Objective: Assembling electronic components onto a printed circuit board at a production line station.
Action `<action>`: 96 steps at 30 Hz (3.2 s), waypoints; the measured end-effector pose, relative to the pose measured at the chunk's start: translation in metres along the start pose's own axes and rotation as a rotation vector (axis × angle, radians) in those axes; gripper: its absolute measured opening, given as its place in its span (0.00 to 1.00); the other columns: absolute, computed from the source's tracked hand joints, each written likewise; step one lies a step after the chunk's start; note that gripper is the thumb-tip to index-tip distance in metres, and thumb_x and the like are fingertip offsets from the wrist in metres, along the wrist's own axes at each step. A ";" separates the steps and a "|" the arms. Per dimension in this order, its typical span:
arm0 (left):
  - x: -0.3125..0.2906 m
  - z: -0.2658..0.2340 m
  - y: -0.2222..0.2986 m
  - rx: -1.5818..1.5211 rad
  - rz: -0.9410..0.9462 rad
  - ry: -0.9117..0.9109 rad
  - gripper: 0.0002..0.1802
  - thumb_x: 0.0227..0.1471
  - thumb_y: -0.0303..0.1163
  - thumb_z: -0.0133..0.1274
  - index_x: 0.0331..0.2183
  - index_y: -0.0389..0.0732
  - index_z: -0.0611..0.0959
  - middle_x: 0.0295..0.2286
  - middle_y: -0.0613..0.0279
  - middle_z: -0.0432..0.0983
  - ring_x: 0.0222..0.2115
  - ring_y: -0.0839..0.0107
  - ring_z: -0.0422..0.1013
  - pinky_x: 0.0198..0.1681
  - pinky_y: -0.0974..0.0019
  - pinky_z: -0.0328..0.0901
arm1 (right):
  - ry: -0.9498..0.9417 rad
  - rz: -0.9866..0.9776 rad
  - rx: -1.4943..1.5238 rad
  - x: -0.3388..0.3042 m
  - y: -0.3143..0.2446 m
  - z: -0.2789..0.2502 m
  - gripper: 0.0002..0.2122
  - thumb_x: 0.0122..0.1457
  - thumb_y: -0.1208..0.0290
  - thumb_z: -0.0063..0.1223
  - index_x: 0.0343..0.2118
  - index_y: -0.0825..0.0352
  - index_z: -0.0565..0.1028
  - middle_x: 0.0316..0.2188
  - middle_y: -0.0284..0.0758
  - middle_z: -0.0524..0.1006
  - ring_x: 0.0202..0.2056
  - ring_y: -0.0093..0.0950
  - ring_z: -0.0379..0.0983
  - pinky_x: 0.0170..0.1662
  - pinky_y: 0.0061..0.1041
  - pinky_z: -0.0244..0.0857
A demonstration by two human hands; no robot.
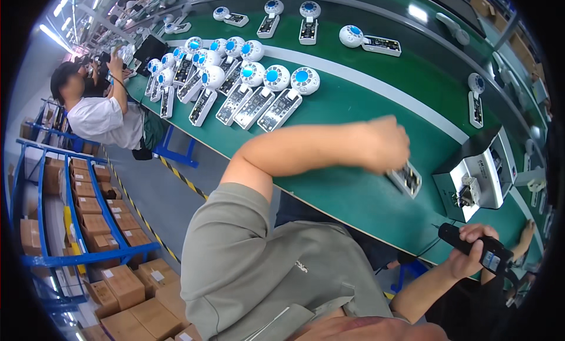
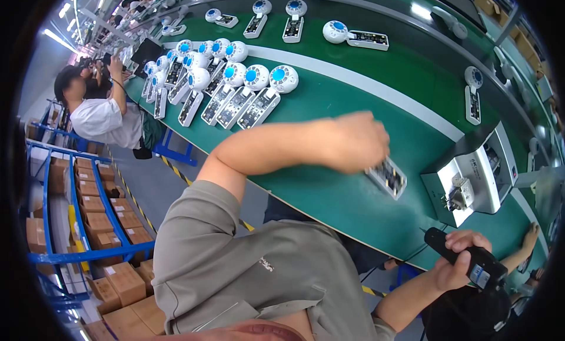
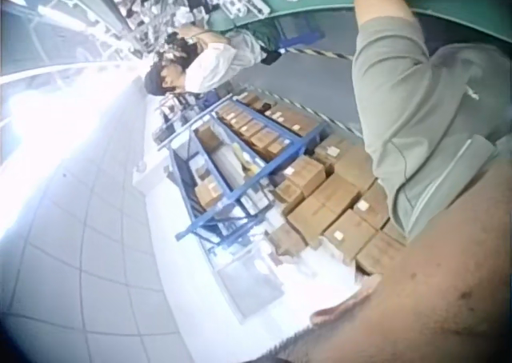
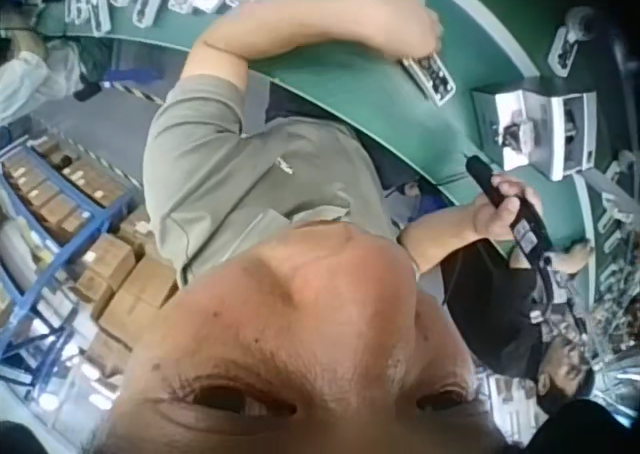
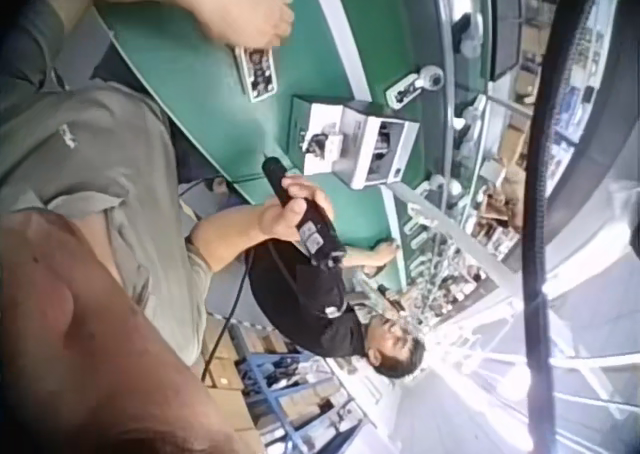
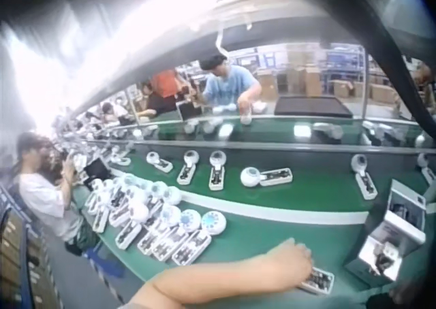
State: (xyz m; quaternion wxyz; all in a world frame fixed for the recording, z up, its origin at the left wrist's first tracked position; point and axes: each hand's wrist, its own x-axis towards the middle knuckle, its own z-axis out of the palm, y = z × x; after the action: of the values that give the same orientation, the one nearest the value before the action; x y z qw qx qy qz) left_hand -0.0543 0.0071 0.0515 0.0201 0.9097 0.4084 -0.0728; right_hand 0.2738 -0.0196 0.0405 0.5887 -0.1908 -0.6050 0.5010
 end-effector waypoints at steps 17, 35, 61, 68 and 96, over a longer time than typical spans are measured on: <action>0.091 0.053 -0.148 0.216 -0.549 0.306 0.17 0.49 0.30 0.53 0.43 0.41 0.80 0.39 0.53 0.75 0.41 0.56 0.69 0.52 0.51 0.57 | 0.075 0.003 -0.009 -0.004 0.017 0.003 0.15 0.57 0.67 0.55 0.44 0.66 0.70 0.25 0.32 0.68 0.25 0.25 0.66 0.32 0.22 0.63; 0.176 0.041 -0.109 0.212 -0.248 0.638 0.16 0.50 0.33 0.50 0.43 0.44 0.78 0.35 0.57 0.73 0.36 0.61 0.69 0.47 0.55 0.58 | 0.147 0.038 -0.050 0.003 0.018 0.017 0.15 0.55 0.67 0.59 0.41 0.65 0.69 0.23 0.32 0.68 0.22 0.24 0.64 0.29 0.22 0.64; 0.070 0.012 0.004 0.484 0.049 0.191 0.12 0.50 0.35 0.48 0.31 0.39 0.82 0.30 0.53 0.79 0.32 0.59 0.70 0.58 0.45 0.50 | 0.164 -0.002 -0.087 -0.002 0.013 0.023 0.15 0.52 0.70 0.57 0.41 0.67 0.69 0.27 0.35 0.68 0.26 0.26 0.66 0.29 0.22 0.66; 0.030 0.040 0.064 0.114 0.269 0.535 0.11 0.47 0.36 0.53 0.31 0.39 0.79 0.25 0.56 0.73 0.31 0.59 0.69 0.57 0.52 0.55 | 0.145 -0.114 0.054 0.012 -0.013 0.033 0.16 0.53 0.67 0.58 0.41 0.68 0.70 0.27 0.35 0.69 0.26 0.26 0.66 0.31 0.22 0.68; 0.014 0.049 0.046 -0.231 0.256 0.437 0.15 0.44 0.37 0.59 0.36 0.43 0.80 0.37 0.60 0.70 0.35 0.63 0.66 0.40 0.64 0.62 | 0.028 -0.281 -0.065 0.067 -0.036 0.018 0.12 0.57 0.68 0.48 0.42 0.68 0.71 0.27 0.36 0.69 0.29 0.28 0.66 0.35 0.27 0.65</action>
State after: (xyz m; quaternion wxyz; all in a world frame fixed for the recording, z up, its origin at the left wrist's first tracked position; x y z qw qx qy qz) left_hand -0.0166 -0.0181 -0.0004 0.0438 0.9396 0.2905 0.1755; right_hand 0.2542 0.0135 0.1088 0.6549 -0.1300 -0.6334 0.3912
